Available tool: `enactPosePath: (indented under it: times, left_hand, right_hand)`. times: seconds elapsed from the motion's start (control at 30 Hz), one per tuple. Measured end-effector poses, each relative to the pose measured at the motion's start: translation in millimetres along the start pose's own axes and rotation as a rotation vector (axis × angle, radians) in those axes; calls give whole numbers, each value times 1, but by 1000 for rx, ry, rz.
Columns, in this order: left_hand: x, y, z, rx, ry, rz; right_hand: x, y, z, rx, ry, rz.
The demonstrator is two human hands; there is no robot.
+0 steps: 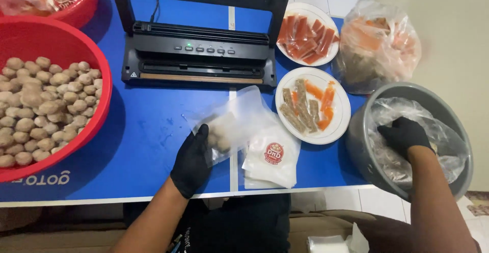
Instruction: The person places round meatballs and orange fish roe into a vacuum-seal bag, then uses a vacuum sealer to remove air and seal the bag. The process is repeated with additional items from nearby bowls and plates.
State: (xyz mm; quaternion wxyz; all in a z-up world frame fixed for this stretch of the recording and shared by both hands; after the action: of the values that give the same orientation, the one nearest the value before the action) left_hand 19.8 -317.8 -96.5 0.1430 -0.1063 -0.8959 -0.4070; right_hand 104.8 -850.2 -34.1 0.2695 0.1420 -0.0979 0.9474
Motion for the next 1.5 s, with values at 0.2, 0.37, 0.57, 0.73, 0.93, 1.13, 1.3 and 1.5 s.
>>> enactPosePath:
  times: [0.2, 0.37, 0.57, 0.73, 0.93, 1.13, 1.3, 1.5]
  left_hand:
    - [8, 1, 4, 143, -96, 9]
    - [19, 17, 1, 139, -176, 25]
    - [27, 25, -3, 185, 75, 151]
    - [34, 27, -9, 167, 66, 147]
    - [36, 32, 0, 126, 93, 101]
    - [48, 46, -5, 14, 108, 49]
    - [41, 32, 10, -2, 99, 27]
    - [51, 42, -8, -30, 158, 96]
  right_hand:
    - [25, -11, 20, -8, 30, 5]
    - [16, 61, 29, -434, 467, 225]
    - [102, -8, 33, -491, 451, 366]
    - [192, -120, 7, -979, 232, 468]
    - [209, -167, -27, -1478, -186, 572]
    - [224, -196, -33, -1206, -213, 650]
    - [219, -205, -40, -1129, -241, 628]
    - [231, -211, -42, -1024, -157, 726]
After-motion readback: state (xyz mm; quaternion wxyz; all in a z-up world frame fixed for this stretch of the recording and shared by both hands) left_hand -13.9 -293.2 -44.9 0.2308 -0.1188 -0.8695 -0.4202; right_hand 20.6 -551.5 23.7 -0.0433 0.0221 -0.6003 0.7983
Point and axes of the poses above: each hand's wrist, its own x-axis away from the middle knuckle, its own z-axis out of the back of the hand, y = z × x, the point moved 2 cm from there along -x, towards the middle knuckle, and after that the axes turned 5 degrees about -x, right-handed, at the moved point
